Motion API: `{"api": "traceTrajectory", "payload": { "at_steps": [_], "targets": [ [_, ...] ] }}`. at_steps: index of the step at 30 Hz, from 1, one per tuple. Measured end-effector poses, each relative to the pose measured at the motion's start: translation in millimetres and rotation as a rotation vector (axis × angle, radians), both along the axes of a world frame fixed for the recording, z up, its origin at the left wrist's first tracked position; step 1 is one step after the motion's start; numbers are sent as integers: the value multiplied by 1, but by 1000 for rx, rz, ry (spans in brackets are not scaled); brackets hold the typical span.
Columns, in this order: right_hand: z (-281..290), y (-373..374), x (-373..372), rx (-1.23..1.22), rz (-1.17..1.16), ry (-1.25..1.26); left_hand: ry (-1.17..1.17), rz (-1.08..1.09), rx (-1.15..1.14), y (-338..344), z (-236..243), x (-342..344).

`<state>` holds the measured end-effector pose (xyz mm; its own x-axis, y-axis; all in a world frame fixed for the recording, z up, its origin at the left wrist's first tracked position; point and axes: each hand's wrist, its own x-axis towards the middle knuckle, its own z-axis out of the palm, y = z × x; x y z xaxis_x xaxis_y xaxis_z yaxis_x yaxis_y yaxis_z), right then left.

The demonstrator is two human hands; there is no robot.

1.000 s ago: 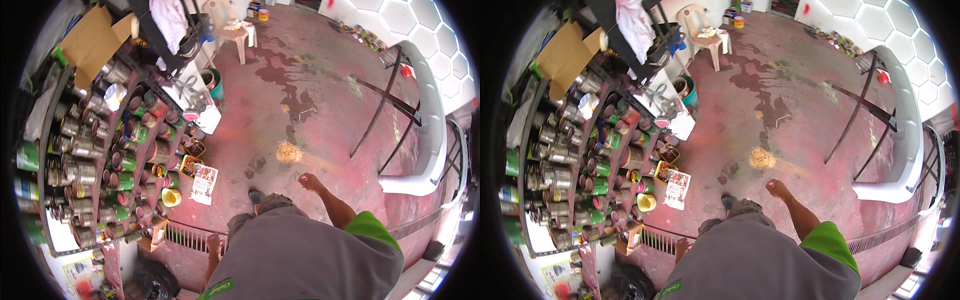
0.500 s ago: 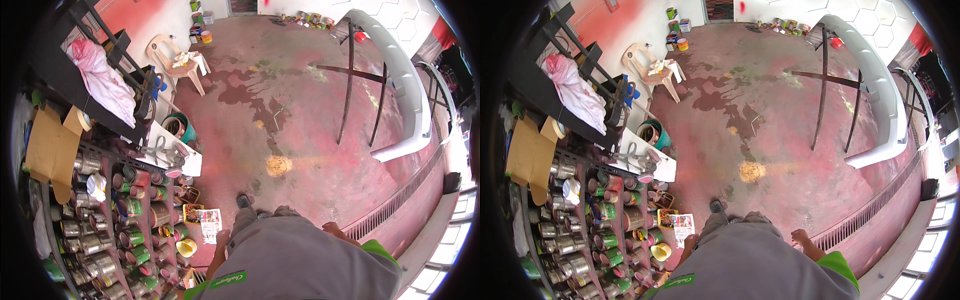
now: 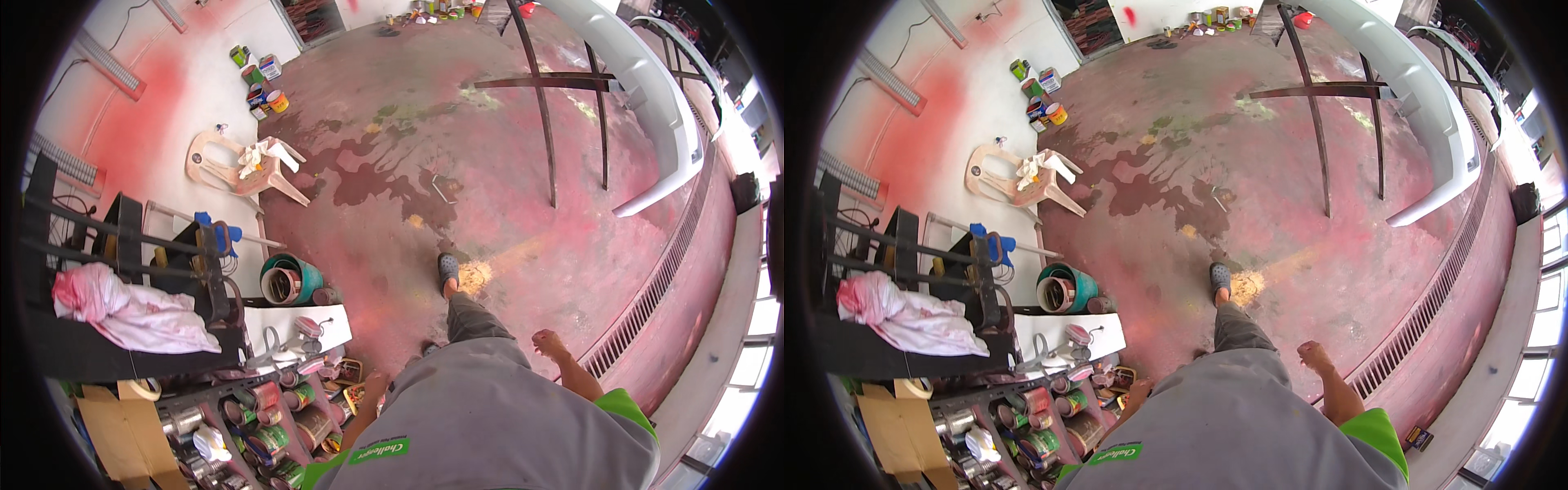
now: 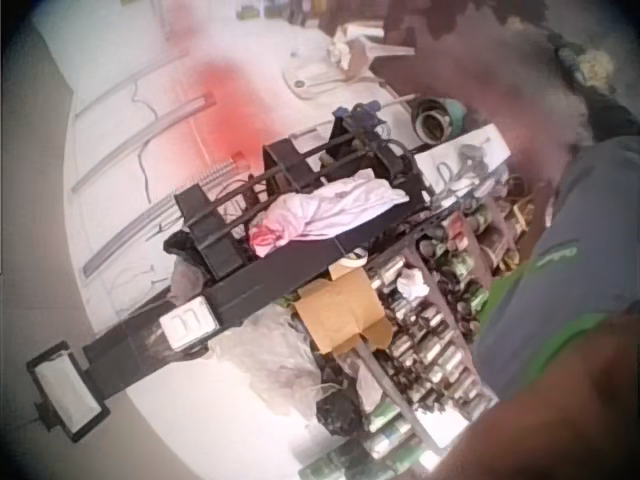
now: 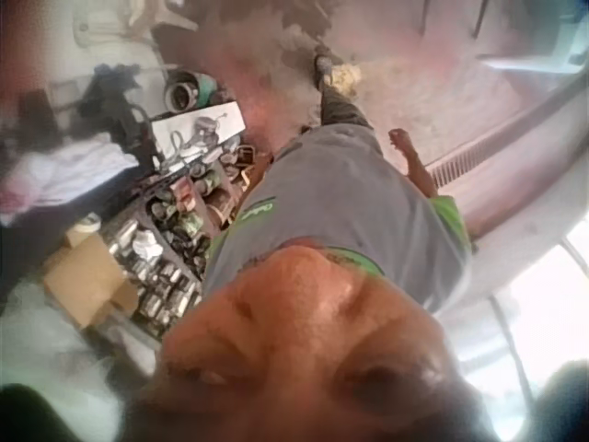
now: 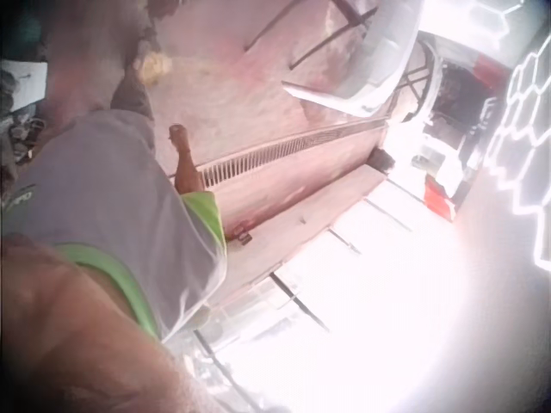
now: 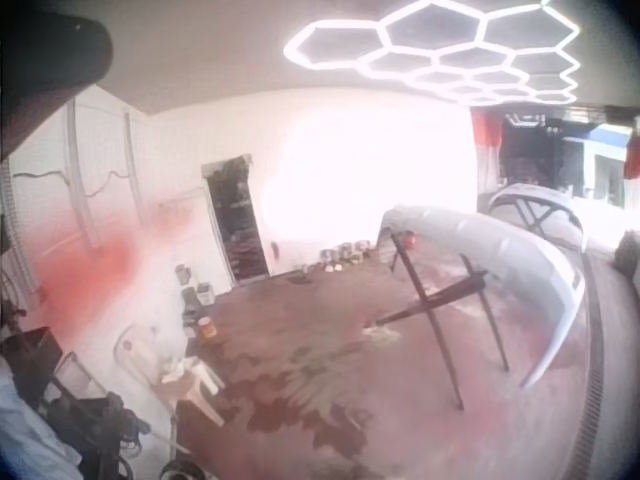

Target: The person walks into a workshop, picks up a newspaper, and then sits on the floor to mix red paint. They open a paint can, stir the contents, and pour the paint into a rectangular container. They then add thinner from a yellow can and continue mixing.

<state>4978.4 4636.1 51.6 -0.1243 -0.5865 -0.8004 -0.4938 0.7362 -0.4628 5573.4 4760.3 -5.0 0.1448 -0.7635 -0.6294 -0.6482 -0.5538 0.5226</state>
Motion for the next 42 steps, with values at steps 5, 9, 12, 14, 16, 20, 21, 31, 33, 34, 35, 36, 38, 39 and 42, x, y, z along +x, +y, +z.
{"api": "traceTrajectory", "payload": {
  "at_steps": [5, 9, 12, 14, 16, 20, 21, 31, 33, 34, 35, 36, 38, 39, 42],
  "targets": [
    [-91, -50, -58, 12, 316, -14, -15, -266, -197, -134, -36, 11],
    [-40, -139, 5, 221, -232, -45, 21, 275, 4, -234, 20, 11],
    [-15, -224, 10, 136, -107, -53, 148, 469, 137, -357, 68, -5],
    [-12, -299, 31, 78, -147, -76, 169, 545, 95, -389, 59, 20],
    [-8, -379, 59, 16, -135, -77, 129, 539, -12, -423, 41, 42],
    [-16, -515, 105, -165, -11, -78, 90, 436, -24, -523, 47, 39],
    [-18, -547, 123, -215, 11, -127, 85, 417, -22, -543, 44, 42],
    [17, -814, 334, -110, 966, -4, 127, 581, 35, -629, -45, 143],
    [24, -866, 372, -136, 1101, -23, 180, 685, 86, -656, -44, 169],
    [26, -891, 392, -179, 1150, -49, 219, 788, 96, -673, -42, 178],
    [28, -917, 412, -223, 1196, -76, 185, 768, 92, -700, -43, 197],
    [50, -943, 428, -323, 1161, -15, 167, 736, 114, -738, -29, 208],
    [72, -996, 476, -416, 1201, 87, 99, 560, -31, -793, -19, 249],
    [77, -1019, 500, -470, 1222, 132, 80, 523, -78, -815, -19, 267],
    [85, -1095, 543, -457, 1248, 115, 108, 592, -22, -945, -7, 290]
  ]
}}
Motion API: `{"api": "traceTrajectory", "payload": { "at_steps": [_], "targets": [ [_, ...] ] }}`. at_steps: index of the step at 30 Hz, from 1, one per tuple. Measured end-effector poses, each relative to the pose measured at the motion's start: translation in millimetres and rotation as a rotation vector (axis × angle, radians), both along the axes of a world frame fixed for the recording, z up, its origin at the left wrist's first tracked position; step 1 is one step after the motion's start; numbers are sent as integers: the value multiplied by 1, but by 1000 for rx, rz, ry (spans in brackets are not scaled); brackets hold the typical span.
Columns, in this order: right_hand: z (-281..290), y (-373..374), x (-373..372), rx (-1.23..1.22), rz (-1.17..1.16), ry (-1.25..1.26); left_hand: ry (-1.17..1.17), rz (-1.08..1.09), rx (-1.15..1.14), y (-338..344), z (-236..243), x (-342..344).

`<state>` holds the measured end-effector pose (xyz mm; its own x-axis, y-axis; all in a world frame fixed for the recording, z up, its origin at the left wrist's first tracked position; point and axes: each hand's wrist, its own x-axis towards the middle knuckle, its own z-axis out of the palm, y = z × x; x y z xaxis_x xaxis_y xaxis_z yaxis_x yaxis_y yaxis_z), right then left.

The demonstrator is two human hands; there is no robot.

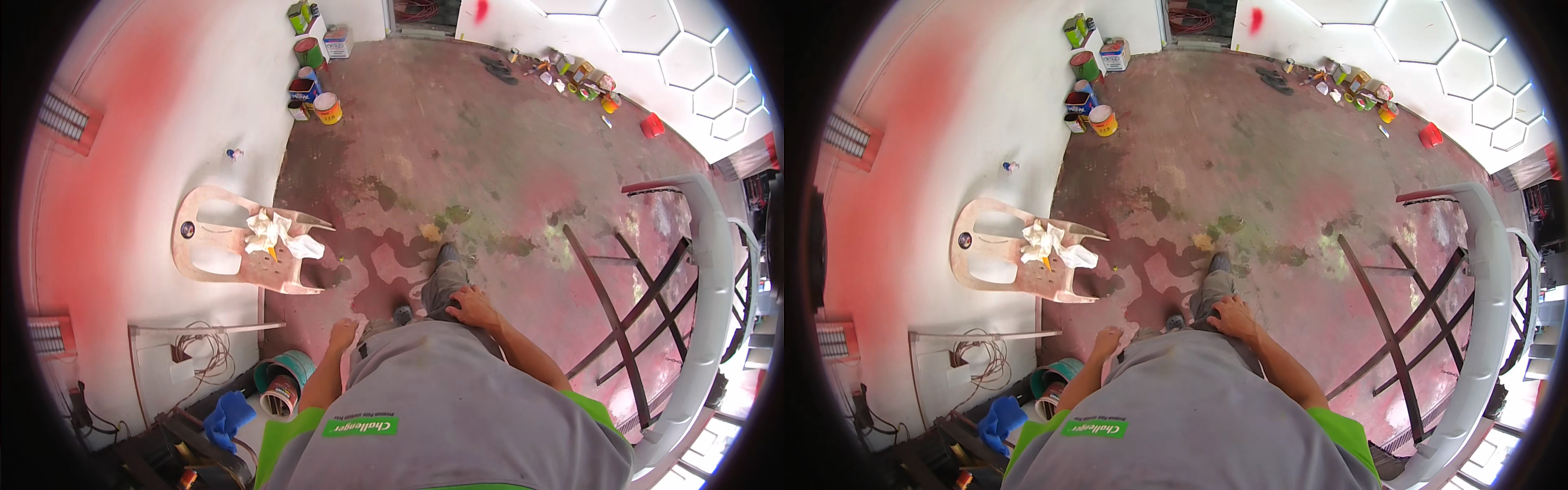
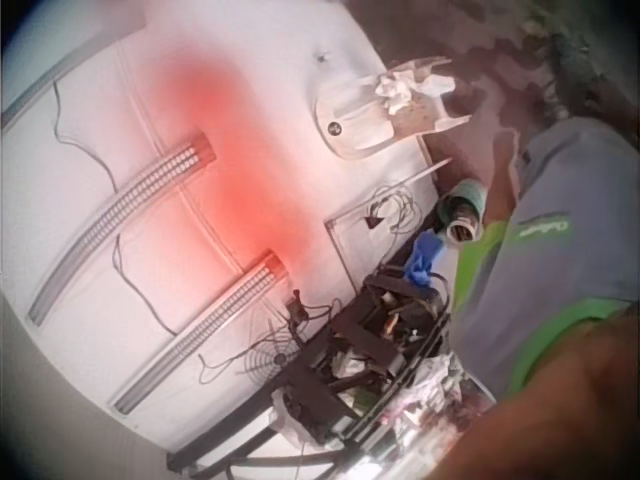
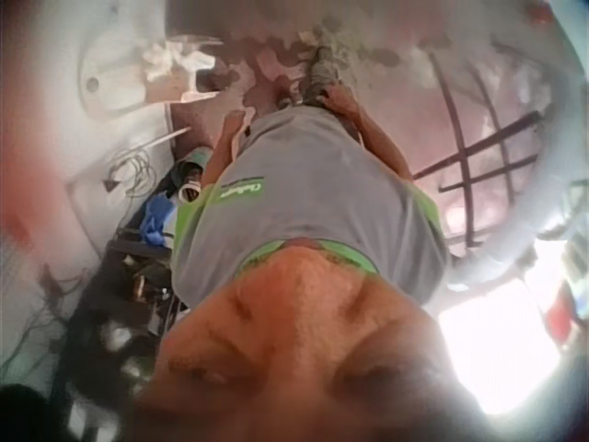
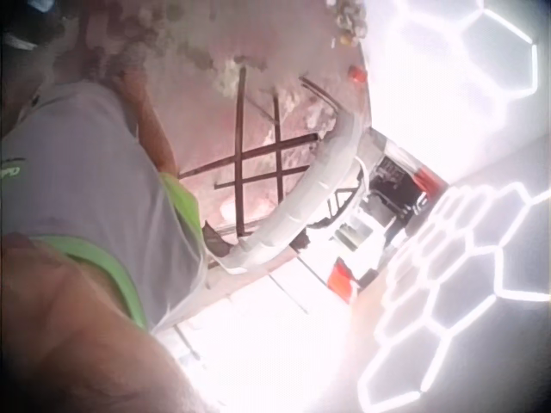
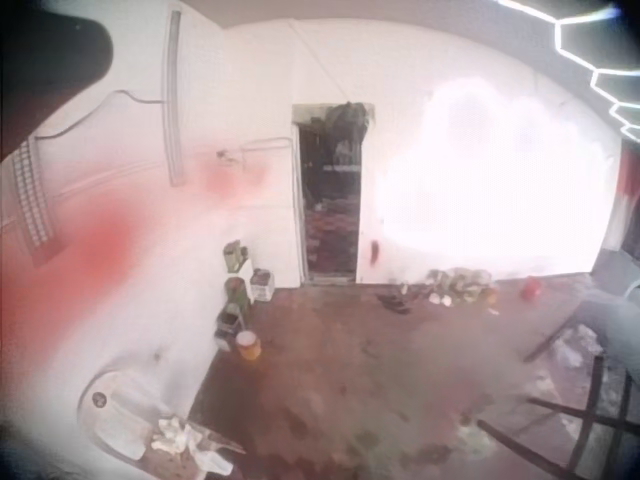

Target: The person walks into a workshop, picks up a newspaper, and then sits on the floor to mix red paint. They open a paint can, stir the contents, and pour the paint into a rectangular container. They then add thinner from a yellow can and continue mixing.

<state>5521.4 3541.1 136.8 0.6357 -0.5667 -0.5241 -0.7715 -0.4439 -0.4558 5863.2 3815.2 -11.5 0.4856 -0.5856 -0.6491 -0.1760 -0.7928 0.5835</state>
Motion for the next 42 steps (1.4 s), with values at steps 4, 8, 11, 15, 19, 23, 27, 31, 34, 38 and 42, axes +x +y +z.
{"api": "traceTrajectory", "payload": {
  "at_steps": [4, 8, 11, 15, 19, 23, 27, 31, 34, 38, 42],
  "targets": [
    [-65, -106, 42, 96, 286, -54, 32, 74, -86, -169, -7, 38],
    [-41, -237, 104, 18, 319, -85, 28, 112, -91, -289, -19, 82],
    [-32, -328, 127, 176, 329, 3, -1, 126, -65, -366, -15, 94],
    [-21, -422, 164, 708, 79, -13, -48, 184, -41, -466, 13, 130],
    [5, -487, 246, 761, 56, -37, -150, 430, -136, -529, -6, 181],
    [-31, -564, 301, 746, 42, 4, 102, 875, -280, -622, -16, 241],
    [-43, -643, 350, 807, -193, -44, 139, 1087, -297, -711, -55, 320],
    [-34, -723, 429, 919, -323, 16, 173, 1234, -223, -812, -84, 424],
    [-14, -759, 482, 1106, -488, 81, 297, 1287, -170, -886, -116, 503],
    [6, -816, 551, 587, -212, 287, 380, 1356, -210, -983, -134, 589],
    [-37, -881, 553, 186, 26, 204, 374, 1487, -276, -1056, -172, 656]
  ]
}}
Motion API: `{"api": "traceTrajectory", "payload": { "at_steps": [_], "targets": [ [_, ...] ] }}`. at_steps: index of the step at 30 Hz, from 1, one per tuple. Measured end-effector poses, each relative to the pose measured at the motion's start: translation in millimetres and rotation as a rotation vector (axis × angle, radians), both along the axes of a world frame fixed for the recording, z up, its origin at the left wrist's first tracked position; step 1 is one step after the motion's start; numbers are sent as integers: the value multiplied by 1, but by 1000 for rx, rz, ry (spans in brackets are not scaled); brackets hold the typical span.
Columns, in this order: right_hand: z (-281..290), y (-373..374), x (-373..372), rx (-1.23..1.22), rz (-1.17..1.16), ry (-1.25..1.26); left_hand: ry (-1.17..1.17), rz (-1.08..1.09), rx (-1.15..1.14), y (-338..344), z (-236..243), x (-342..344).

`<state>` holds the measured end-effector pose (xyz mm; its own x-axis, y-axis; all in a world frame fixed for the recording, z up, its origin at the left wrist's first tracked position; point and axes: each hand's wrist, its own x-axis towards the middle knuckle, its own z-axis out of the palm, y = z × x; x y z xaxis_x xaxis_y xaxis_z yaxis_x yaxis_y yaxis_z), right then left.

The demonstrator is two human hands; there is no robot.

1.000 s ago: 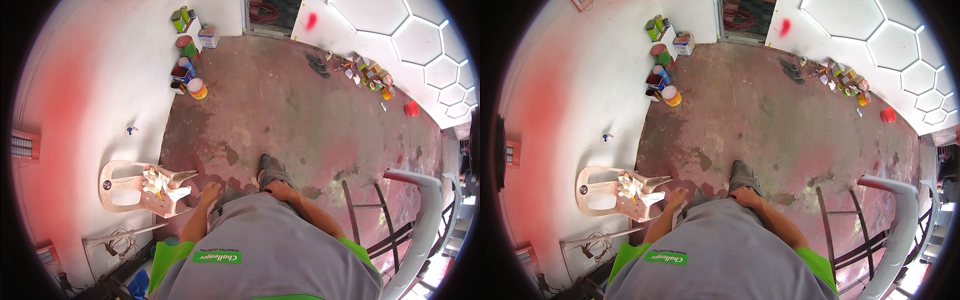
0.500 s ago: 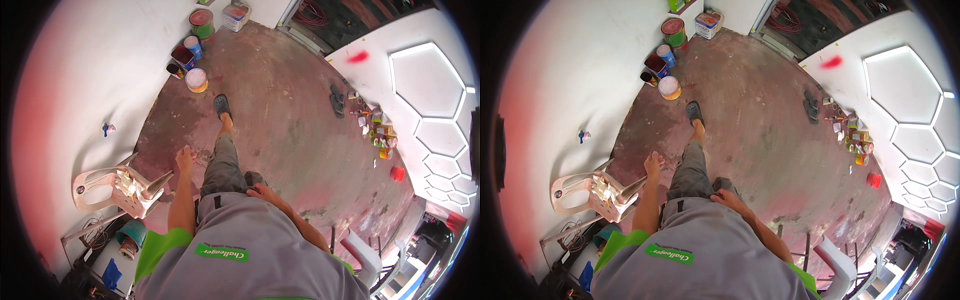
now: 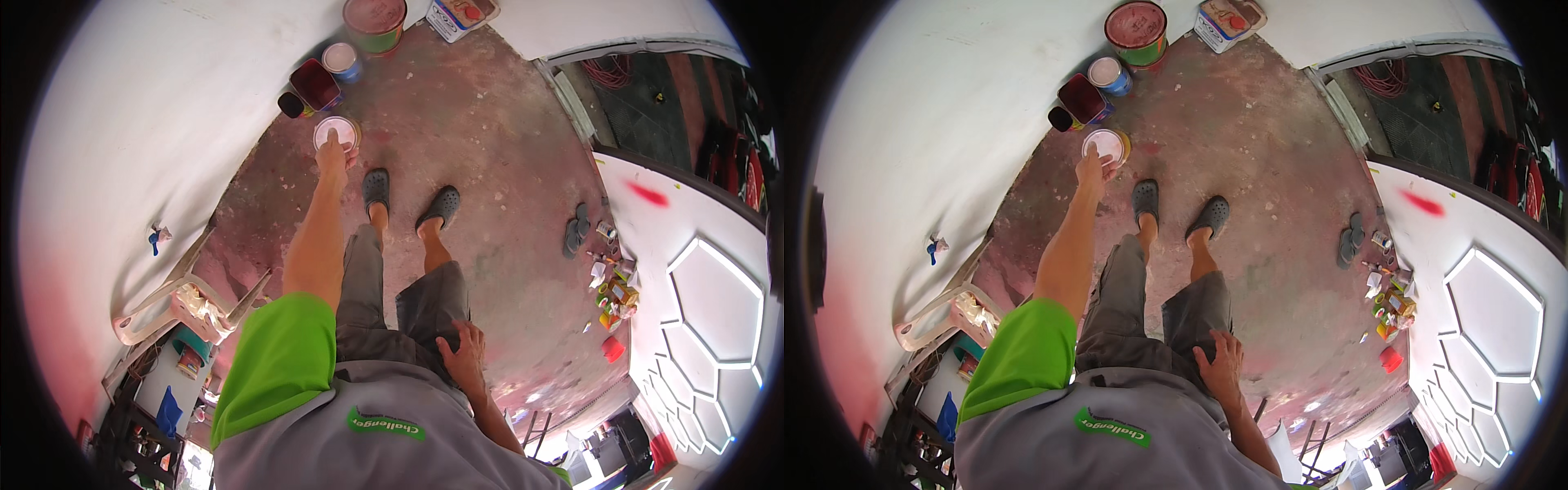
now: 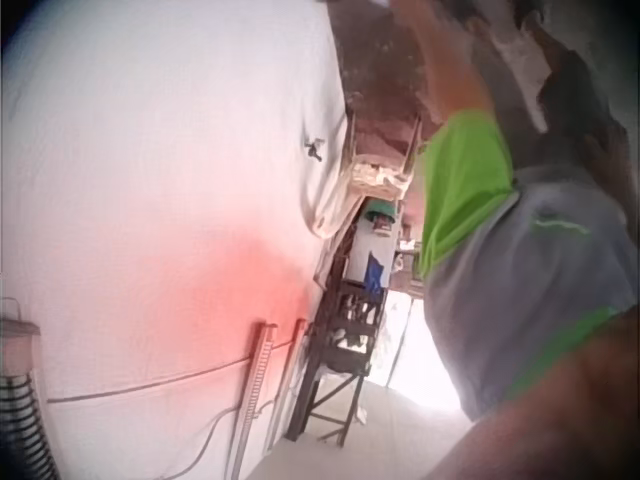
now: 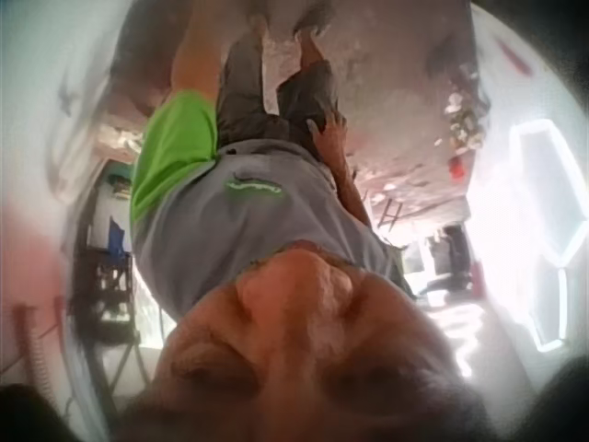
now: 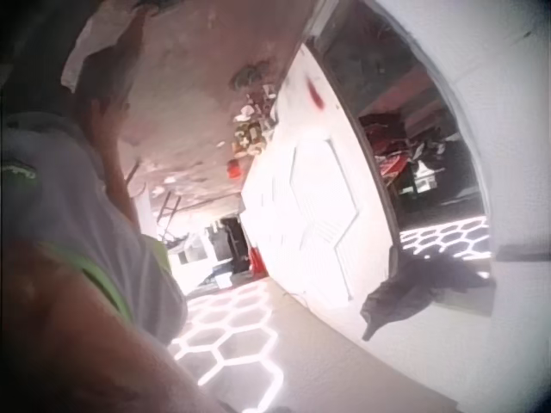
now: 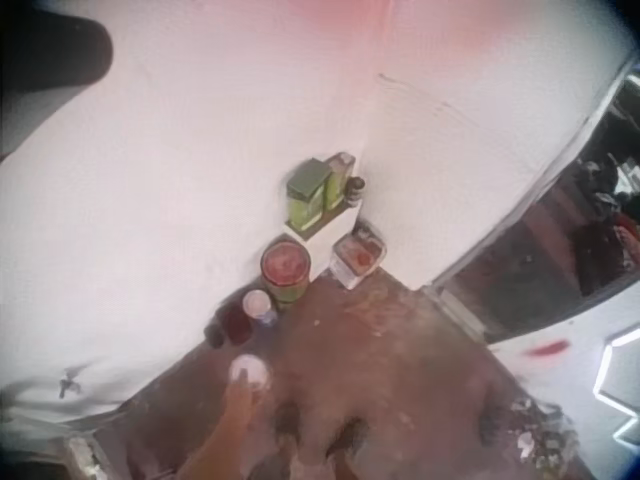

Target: The person walks into a workshop, picks up a newspaper, and then sits on the floor to mix red paint. They open a paint can, stir the contents, and pour the paint into a rectangular container. They then add thinner from a yellow can and continue mixing.

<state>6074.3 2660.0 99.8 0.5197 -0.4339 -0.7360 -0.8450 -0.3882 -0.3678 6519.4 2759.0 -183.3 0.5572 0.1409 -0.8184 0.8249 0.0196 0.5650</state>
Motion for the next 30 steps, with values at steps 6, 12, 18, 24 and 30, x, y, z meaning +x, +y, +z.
{"api": "traceTrajectory", "payload": {
  "at_steps": [6, 12, 18, 24, 30],
  "targets": [
    [-66, -42, 40, -183, -30, 313, 119, 357, -157, -31, -117, 80],
    [-77, -52, 44, -218, -36, 300, 66, 499, -216, -25, -202, 128],
    [-76, -54, 61, -200, -31, 268, -103, 566, -348, 0, -235, 117],
    [-66, -44, 71, -138, 31, 270, -151, 644, -441, -4, -139, 51],
    [-57, -21, 52, 17, -42, 211, -248, 573, -374, -13, -15, 10]
  ]
}}
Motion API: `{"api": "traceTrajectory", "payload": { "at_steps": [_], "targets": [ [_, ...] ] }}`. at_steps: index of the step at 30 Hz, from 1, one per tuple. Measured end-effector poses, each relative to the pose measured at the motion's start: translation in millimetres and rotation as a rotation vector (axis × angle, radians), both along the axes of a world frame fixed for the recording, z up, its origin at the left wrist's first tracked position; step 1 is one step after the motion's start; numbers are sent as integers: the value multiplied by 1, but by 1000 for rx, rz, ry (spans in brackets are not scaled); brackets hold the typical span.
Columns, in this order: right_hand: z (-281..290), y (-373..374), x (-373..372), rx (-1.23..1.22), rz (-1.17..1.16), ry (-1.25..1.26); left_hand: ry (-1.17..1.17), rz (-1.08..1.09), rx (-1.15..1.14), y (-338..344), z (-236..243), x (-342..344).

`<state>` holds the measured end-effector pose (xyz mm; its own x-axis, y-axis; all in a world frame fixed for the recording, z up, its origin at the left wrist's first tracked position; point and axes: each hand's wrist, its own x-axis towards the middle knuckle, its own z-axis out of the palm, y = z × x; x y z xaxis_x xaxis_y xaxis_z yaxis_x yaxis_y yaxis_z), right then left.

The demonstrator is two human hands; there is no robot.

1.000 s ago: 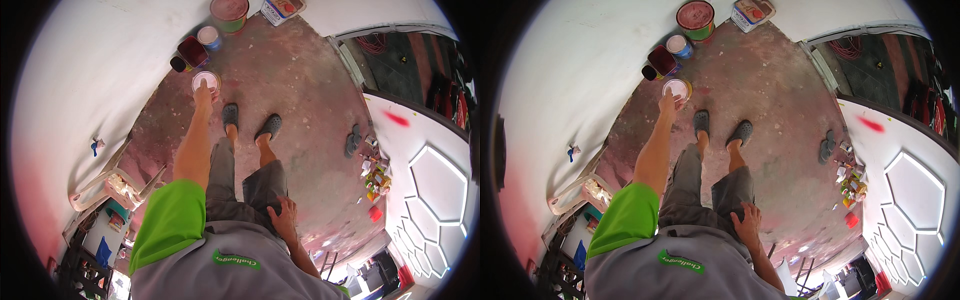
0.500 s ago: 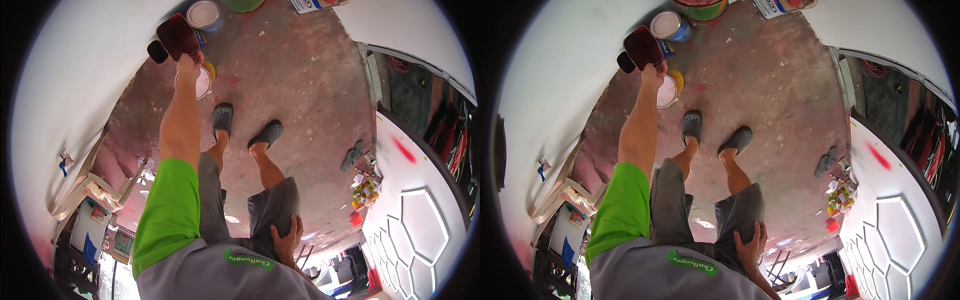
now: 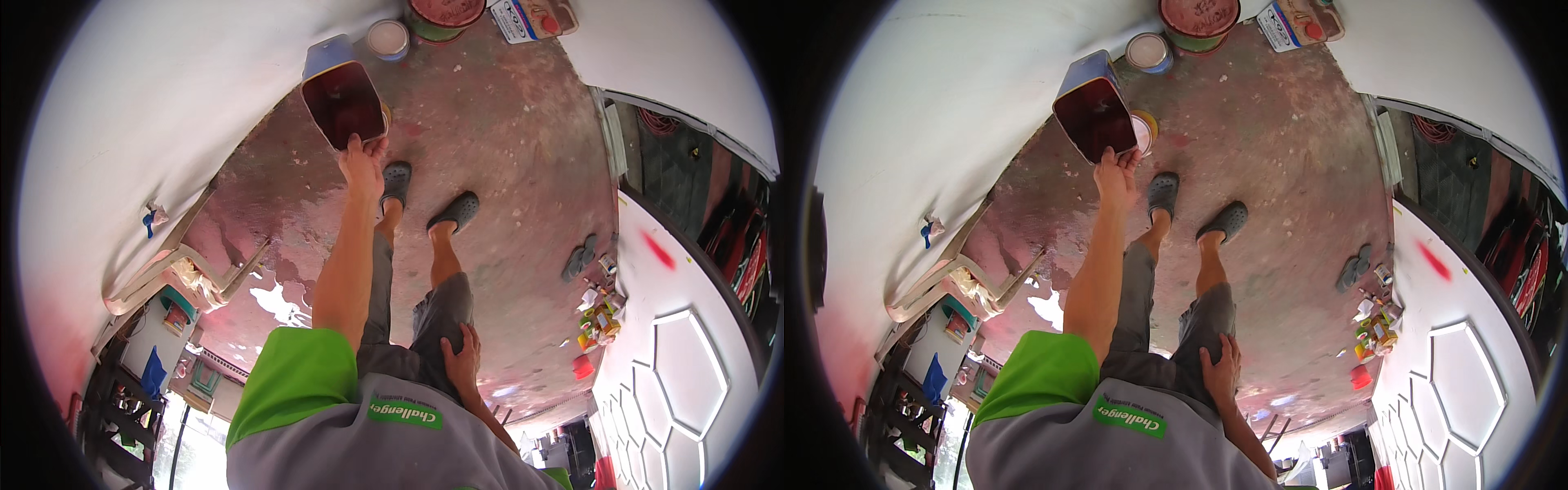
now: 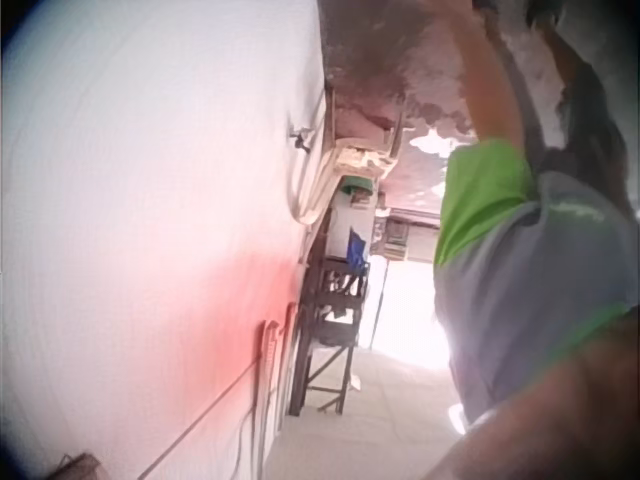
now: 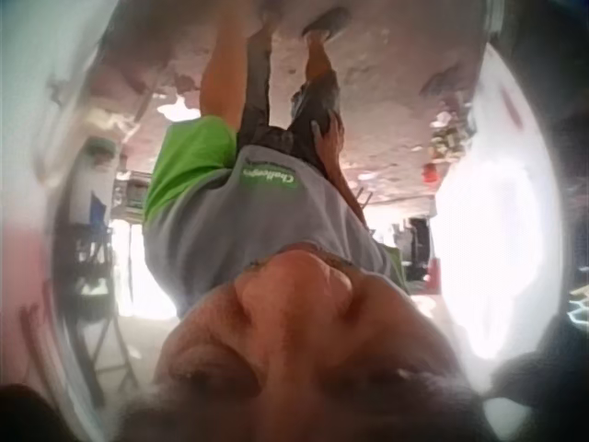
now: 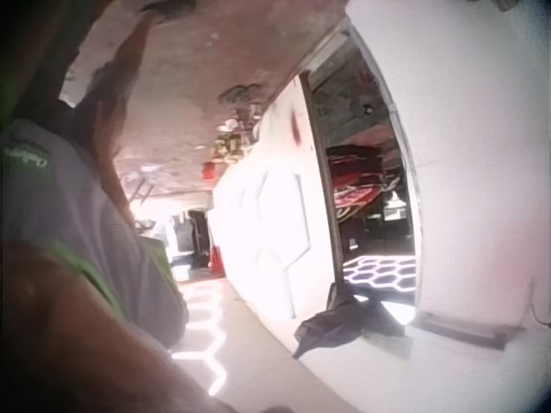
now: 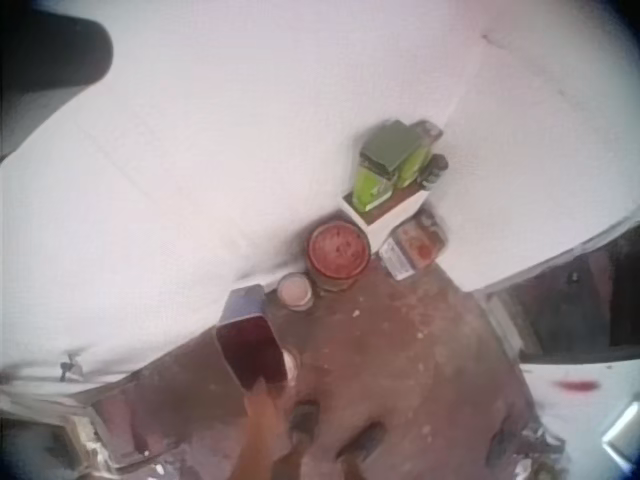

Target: The person walks into a workshop, picks up a newspaper, and then sits on the floor to mix red paint. They open a paint can, stir the contents, and pour the paint into a rectangular container. They then add thinner from a yellow can and continue mixing.

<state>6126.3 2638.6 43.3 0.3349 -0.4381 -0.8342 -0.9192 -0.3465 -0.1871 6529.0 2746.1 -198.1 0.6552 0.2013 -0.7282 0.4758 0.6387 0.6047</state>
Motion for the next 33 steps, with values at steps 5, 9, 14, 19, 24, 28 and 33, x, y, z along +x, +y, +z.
{"api": "traceTrajectory", "payload": {
  "at_steps": [5, 9, 14, 19, 24, 28, 33],
  "targets": [
    [16, 18, -14, 34, 69, -3, -11, -55, 72, -6, 88, -33],
    [26, 34, -33, 35, 253, -30, -42, -182, 92, -18, 138, -67],
    [33, 57, -44, 546, -250, -93, -93, -371, 110, -44, 186, -121],
    [46, 62, -77, 818, -276, -59, -51, -620, 153, -77, 209, -186],
    [82, 26, -131, 799, -381, -173, -47, -774, 142, -117, 222, -266],
    [120, 15, -171, 962, -501, -291, 11, -902, 136, -148, 237, -319],
    [151, -18, -197, 959, -347, -442, 61, -1045, 149, -169, 237, -365]
  ]
}}
